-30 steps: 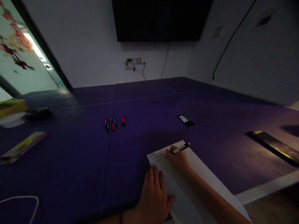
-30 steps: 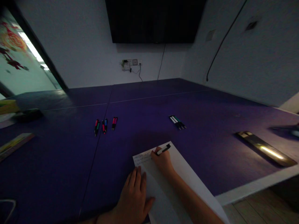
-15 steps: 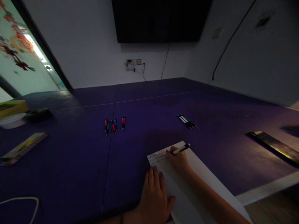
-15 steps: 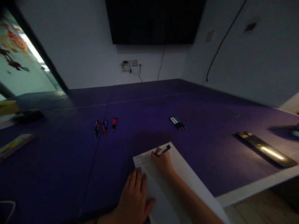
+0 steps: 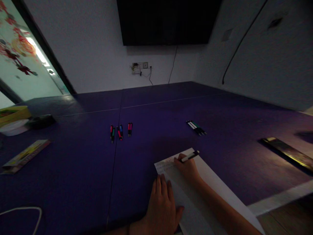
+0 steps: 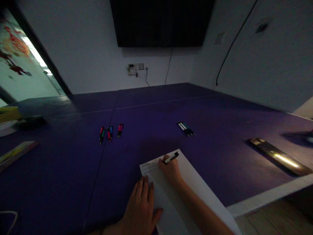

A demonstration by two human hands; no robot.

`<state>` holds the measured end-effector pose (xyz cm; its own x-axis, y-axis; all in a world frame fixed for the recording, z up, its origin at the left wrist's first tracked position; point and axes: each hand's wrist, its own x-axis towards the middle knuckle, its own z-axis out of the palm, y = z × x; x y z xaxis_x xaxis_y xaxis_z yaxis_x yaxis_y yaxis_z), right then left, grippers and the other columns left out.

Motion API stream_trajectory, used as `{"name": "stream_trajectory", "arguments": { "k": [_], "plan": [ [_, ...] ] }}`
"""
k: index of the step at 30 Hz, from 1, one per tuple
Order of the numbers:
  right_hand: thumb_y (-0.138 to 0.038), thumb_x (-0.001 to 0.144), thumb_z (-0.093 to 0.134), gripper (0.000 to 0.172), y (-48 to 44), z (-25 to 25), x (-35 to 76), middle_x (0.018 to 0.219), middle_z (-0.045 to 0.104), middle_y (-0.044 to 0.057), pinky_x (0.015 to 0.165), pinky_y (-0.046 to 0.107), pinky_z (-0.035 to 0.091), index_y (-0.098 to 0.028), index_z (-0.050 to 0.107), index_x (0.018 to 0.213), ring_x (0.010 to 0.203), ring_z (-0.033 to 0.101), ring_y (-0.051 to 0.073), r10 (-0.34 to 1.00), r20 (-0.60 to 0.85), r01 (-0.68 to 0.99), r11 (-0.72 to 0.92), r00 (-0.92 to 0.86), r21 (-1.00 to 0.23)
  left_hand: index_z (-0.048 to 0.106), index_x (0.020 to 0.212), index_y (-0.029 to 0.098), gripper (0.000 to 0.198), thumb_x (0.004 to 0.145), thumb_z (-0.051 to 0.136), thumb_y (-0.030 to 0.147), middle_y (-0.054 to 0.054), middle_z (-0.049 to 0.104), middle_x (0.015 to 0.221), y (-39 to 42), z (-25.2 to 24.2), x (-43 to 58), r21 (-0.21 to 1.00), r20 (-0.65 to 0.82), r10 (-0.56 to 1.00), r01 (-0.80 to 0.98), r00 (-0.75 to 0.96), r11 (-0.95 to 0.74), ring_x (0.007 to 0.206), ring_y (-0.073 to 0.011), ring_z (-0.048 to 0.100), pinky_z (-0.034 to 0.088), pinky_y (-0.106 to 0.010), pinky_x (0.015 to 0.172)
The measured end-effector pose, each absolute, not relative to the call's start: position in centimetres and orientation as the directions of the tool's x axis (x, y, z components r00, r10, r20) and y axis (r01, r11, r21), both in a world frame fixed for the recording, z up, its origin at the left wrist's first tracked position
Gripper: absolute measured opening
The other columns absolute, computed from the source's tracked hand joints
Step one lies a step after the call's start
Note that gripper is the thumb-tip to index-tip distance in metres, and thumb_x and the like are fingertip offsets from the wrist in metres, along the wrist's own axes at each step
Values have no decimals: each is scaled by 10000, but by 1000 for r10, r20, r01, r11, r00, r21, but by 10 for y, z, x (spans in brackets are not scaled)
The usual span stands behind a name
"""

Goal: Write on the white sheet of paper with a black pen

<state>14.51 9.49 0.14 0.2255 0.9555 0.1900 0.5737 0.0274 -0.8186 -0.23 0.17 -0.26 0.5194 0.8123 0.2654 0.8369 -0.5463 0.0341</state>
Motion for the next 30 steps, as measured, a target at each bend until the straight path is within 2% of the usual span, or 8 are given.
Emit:
{"name": "stream_trajectory", "arguments": {
  "k": [15,30],
  "plan": [
    [-325,592,435,215,96,1,144,376,358,-38,418,235,260,-216,347,429,398,357,105,955,174,595,-3,239,-804,500,1114,6,647,775,329,530,-263,466,1159,2,2,-2,23,271,800,828,534,-561,1083,-359,420,392,-443,841],
    [-333,595,433,226,97,0,145,375,339,-43,414,234,259,-219,339,424,393,341,102,954,190,581,22,230,-813,487,1128,8,646,770,349,528,-263,453,1173,2,1,-2,37,270,803,828,530,-559,1091,-357,411,376,-445,851]
  ]
}}
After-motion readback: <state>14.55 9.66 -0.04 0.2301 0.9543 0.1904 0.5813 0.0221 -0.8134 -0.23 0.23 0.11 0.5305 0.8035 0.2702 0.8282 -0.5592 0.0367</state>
